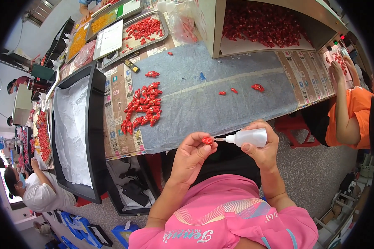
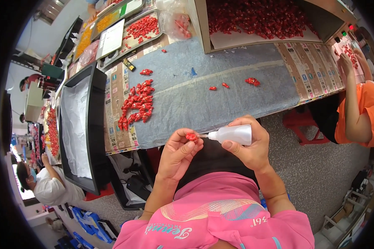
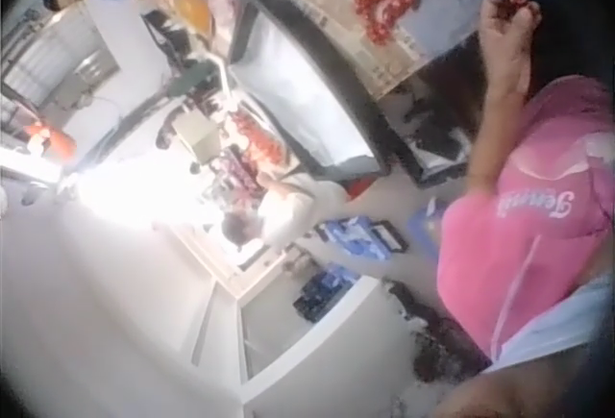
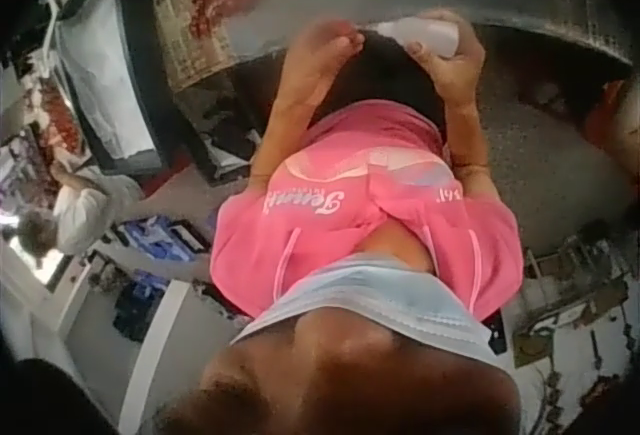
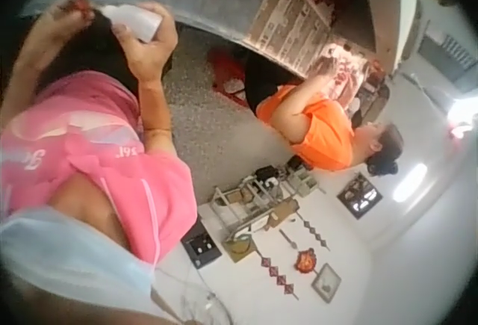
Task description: The person assembles small figurines by retrieving parts from a container, applying glue from a squeeze bottle, and pressing the pieces together by hand.
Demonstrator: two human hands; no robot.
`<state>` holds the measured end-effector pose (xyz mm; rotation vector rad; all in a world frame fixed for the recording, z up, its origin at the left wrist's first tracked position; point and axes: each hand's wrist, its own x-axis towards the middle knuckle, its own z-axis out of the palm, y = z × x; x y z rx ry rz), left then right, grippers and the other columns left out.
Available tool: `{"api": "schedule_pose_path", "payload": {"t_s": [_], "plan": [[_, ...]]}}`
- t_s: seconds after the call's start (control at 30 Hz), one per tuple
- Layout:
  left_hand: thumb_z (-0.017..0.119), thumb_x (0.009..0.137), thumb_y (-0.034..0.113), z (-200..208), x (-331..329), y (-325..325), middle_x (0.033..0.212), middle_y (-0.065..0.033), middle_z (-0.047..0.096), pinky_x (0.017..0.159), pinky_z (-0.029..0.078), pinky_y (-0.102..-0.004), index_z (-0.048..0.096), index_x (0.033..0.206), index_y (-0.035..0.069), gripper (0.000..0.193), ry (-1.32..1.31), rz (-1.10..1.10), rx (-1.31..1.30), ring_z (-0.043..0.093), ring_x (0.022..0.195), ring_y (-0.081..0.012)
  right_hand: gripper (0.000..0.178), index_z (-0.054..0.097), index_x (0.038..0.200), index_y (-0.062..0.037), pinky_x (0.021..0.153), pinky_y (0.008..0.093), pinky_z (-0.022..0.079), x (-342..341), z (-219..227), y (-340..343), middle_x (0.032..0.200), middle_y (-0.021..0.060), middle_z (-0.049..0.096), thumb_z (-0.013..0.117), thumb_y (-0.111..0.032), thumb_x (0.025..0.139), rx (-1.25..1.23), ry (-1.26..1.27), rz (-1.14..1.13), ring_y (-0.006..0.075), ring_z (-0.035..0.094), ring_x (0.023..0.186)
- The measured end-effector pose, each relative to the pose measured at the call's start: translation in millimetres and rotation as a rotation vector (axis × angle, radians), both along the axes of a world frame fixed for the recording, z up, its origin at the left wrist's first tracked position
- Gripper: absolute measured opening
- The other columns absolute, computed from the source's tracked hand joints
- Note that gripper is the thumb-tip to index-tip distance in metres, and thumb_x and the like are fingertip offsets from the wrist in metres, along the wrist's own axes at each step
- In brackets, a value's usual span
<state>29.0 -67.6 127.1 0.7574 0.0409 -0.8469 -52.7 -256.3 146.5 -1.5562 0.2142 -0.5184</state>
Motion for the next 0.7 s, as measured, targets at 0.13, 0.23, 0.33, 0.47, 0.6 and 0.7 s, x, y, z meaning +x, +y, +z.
{"api": "schedule_pose_path", "payload": {"t_s": [0.13,0.23,0.33,0.47,0.6,0.7], "plan": [[0.064,0.083,0.003,0.0,0.6,-0.3,0.103,-0.0071,0.06,0.088,0.05,-0.0318,0.055,0.106,0.005,0.025,0.005,0.001,0.002,0.061,0.096,-0.0184,0.042,0.058,0.098,-0.0021,0.07,0.0252,0.047,-0.2,-1.5,-0.4,0.092,0.0061,0.059,0.081,-0.022,0.071,-0.018,-0.007,-0.006,0.0131,0.059,0.083],[0.064,0.083,0.002,0.4,0.9,-0.7,0.103,-0.0072,0.06,0.087,0.051,-0.0318,0.055,0.106,0.005,0.025,0.008,-0.002,0.001,0.061,0.096,-0.0185,0.041,0.058,0.098,-0.002,0.07,0.0252,0.047,-0.2,-1.2,-0.2,0.092,0.0061,0.059,0.081,-0.021,0.071,-0.015,-0.005,-0.003,0.013,0.059,0.082],[0.064,0.083,0.003,0.8,1.2,-1.0,0.103,-0.0074,0.06,0.088,0.051,-0.0317,0.054,0.106,0.005,0.025,0.004,-0.001,0.008,0.061,0.096,-0.0185,0.041,0.058,0.098,-0.0018,0.069,0.0251,0.047,-0.1,-1.4,-0.1,0.092,0.0061,0.059,0.081,-0.021,0.071,-0.009,-0.001,-0.007,0.0131,0.059,0.082],[0.065,0.083,0.004,-0.3,1.6,-1.6,0.103,-0.0075,0.06,0.087,0.05,-0.0314,0.054,0.106,0.005,0.025,0.003,-0.013,0.006,0.061,0.096,-0.0183,0.039,0.058,0.098,-0.0016,0.069,0.025,0.047,0.0,-0.3,0.0,0.092,0.0062,0.059,0.081,-0.02,0.071,-0.012,0.013,-0.009,0.0129,0.059,0.081],[0.063,0.085,0.002,0.5,2.0,-1.6,0.103,-0.0059,0.06,0.088,0.049,-0.0302,0.055,0.106,0.005,0.023,-0.002,-0.021,0.003,0.06,0.096,-0.0165,0.039,0.058,0.098,-0.0013,0.069,0.0249,0.047,-0.3,-0.3,-0.2,0.091,0.0062,0.059,0.081,-0.019,0.071,-0.023,0.009,-0.013,0.0129,0.06,0.081],[0.063,0.084,0.002,-1.4,2.0,-1.8,0.102,-0.0059,0.06,0.088,0.049,-0.03,0.055,0.106,0.005,0.023,-0.011,-0.021,-0.007,0.06,0.096,-0.0165,0.039,0.058,0.098,-0.0013,0.069,0.0248,0.047,-2.0,-0.7,-1.8,0.091,0.0062,0.06,0.081,-0.019,0.071,-0.044,0.02,-0.016,0.0129,0.06,0.081]]}}
